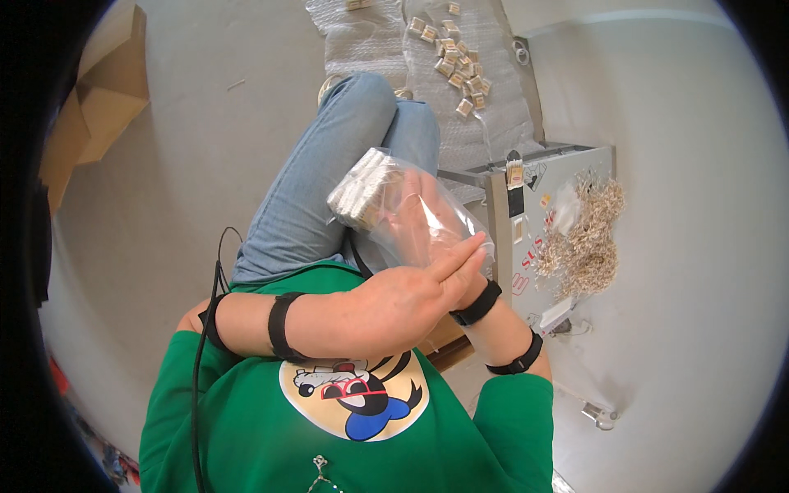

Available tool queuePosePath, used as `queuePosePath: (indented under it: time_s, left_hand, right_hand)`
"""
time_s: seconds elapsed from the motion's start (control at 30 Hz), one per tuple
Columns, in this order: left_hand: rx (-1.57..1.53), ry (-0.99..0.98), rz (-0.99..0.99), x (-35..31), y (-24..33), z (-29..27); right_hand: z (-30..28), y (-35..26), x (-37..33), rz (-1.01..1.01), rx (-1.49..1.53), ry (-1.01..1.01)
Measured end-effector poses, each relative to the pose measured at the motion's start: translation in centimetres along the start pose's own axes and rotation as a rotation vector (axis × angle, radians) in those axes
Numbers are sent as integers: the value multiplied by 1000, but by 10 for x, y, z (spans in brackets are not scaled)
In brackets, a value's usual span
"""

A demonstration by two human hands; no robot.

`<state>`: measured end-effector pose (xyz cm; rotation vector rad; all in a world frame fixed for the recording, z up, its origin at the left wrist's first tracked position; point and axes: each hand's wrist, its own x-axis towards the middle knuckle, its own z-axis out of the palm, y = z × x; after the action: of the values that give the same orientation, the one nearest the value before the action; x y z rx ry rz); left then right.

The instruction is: Bagging multiple small rectangular packs of cotton swabs into a clear plastic bag.

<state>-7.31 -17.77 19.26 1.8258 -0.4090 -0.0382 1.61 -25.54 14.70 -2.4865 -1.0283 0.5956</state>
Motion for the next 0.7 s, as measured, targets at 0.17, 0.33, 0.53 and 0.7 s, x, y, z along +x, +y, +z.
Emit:
queuePosePath:
  time_s: [0.17, 0.33, 0.53, 0.7]
  left_hand:
    - [-24, 28, 35, -2, -1, 1]
    - [-64, -61, -12, 1, -4, 8]
    - [-34, -37, -50, 3, -9, 3]
    - [-30, -48, -56, 6, -8, -2]
  right_hand:
    - [10, 15, -6, -48, -348, 73]
    - [25, 44, -1, -150, -305, 82]
    - [33, 37, 4, -389, -366, 121]
    - [25, 27, 12, -301, -170, -100]
